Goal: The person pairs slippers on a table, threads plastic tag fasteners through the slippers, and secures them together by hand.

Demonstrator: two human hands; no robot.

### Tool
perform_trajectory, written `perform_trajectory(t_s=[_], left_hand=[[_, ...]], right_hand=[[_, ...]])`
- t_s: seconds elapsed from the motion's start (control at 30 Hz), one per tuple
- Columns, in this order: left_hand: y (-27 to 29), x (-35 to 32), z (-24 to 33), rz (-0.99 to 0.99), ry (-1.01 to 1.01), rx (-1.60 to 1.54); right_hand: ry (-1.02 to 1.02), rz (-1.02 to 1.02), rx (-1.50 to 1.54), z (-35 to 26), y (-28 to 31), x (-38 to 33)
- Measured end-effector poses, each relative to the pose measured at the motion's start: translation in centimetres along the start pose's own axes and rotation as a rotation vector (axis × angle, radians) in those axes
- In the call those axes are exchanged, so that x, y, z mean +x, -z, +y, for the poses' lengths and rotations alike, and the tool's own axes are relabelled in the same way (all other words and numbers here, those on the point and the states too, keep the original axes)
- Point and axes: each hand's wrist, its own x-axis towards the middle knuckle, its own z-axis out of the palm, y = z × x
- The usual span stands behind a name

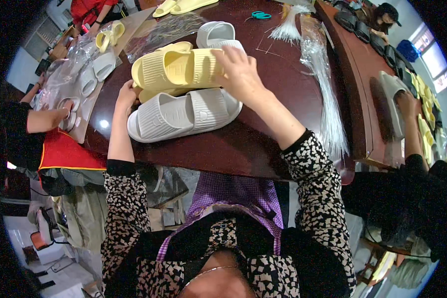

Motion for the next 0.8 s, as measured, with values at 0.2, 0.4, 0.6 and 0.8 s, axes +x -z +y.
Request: perform_trajectory(t_s=[0.2,0.4,0.6,0.8], left_hand=[[-1.1,1.1,-0.1,0.001,0.237,-0.197],[-3.2,-1.9,3.4,-0.354,0.284,-0.717],[-2.9,-1.8,3.7,-0.468,0.233,-0.776],[-2.0,1.1,2.8,-0.325,0.193,-0.724]], right_hand=[[-0.054,-0.189,-0.017,0.3,0.7,-1.1],[0.082,-0.174,0.114,-4.1,2.9,-3.9],[0.206,-0.389,0.189,-4.4,3.6,-5.3],[0.192,-0.481,0.159,-4.0,4.3,-5.9]])
